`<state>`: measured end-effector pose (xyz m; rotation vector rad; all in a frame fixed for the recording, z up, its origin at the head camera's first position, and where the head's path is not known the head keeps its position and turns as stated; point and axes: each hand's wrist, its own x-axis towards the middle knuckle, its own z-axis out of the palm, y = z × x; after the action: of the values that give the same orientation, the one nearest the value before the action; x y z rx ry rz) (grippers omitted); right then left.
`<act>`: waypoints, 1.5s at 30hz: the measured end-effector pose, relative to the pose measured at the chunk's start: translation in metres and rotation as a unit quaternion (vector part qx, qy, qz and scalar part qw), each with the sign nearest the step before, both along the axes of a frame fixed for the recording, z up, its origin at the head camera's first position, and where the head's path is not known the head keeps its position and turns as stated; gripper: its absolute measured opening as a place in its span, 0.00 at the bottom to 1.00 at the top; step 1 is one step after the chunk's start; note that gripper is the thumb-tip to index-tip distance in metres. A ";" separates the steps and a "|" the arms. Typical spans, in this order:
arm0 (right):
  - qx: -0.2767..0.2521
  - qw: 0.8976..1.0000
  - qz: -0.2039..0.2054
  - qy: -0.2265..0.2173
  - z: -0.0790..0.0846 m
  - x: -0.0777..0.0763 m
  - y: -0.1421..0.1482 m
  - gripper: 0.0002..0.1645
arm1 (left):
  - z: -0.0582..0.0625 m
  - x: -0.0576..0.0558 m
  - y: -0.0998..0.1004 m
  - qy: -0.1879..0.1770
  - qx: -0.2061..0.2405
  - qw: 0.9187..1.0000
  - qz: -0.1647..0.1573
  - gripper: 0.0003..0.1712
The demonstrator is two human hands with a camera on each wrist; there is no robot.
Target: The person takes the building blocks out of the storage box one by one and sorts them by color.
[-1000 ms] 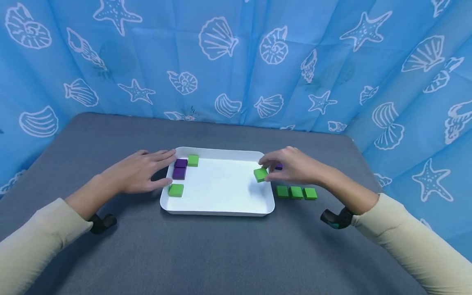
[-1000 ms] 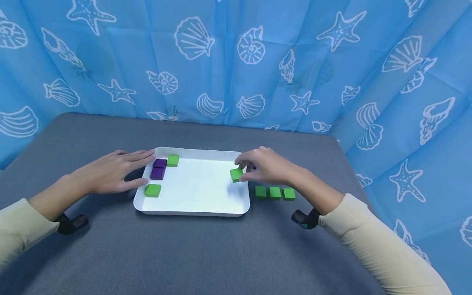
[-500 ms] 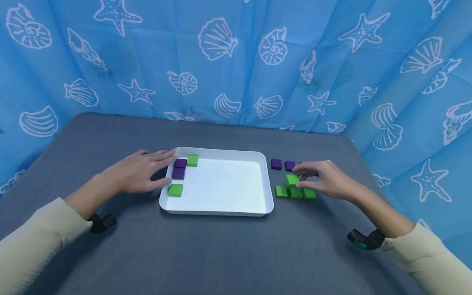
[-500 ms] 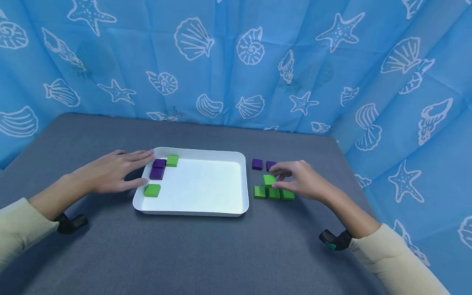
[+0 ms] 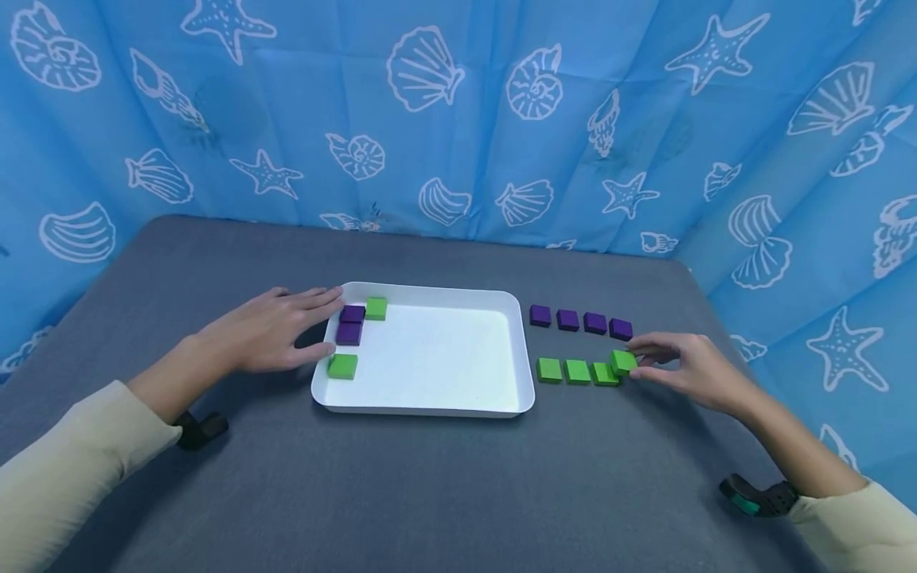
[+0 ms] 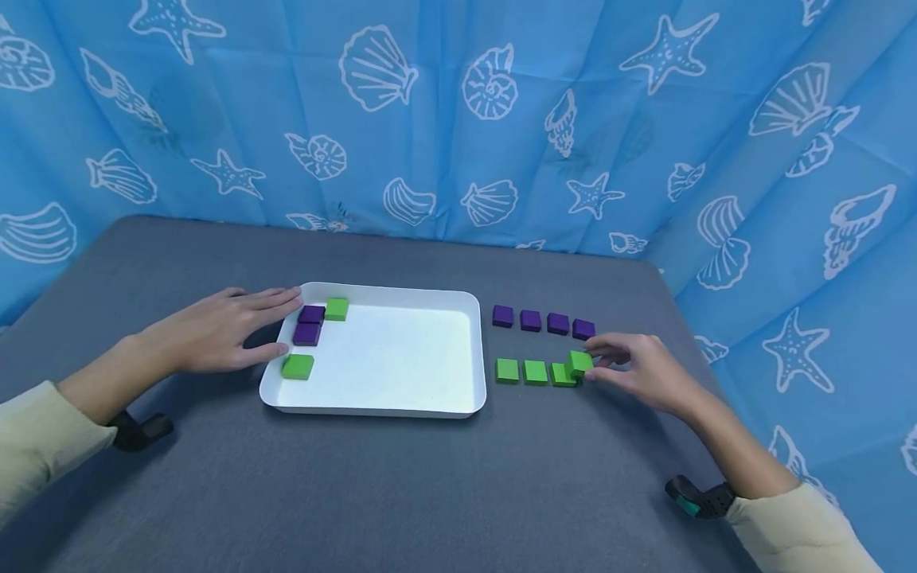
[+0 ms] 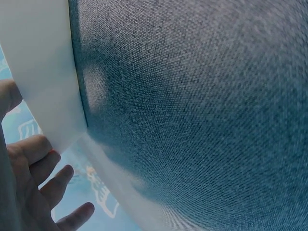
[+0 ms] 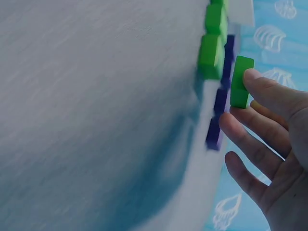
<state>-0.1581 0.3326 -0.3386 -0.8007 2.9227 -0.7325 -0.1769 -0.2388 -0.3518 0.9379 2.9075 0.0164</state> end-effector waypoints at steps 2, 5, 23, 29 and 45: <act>0.006 1.000 -0.009 -0.008 -0.002 0.001 0.007 0.21 | 0.000 0.000 0.000 0.001 -0.001 1.000 0.001 0.44; 0.020 0.999 -0.021 -0.024 -0.006 0.003 0.015 0.23 | -0.001 0.000 -0.001 0.002 -0.002 1.000 0.001 0.45; 0.029 0.998 -0.043 -0.025 -0.018 0.001 0.019 0.24 | 0.002 0.000 -0.002 0.002 0.011 1.000 0.002 0.43; 0.023 0.999 -0.022 -0.027 -0.020 0.000 0.021 0.24 | 0.002 -0.001 -0.001 0.004 0.009 1.000 -0.003 0.43; 0.039 0.999 0.012 -0.025 0.024 -0.037 -0.025 0.27 | 0.000 0.000 -0.001 0.006 0.009 1.000 -0.006 0.43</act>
<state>-0.1946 0.3074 -0.3142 -0.7968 2.8723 -0.6232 -0.1767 -0.2402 -0.3521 0.9609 2.9166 0.0360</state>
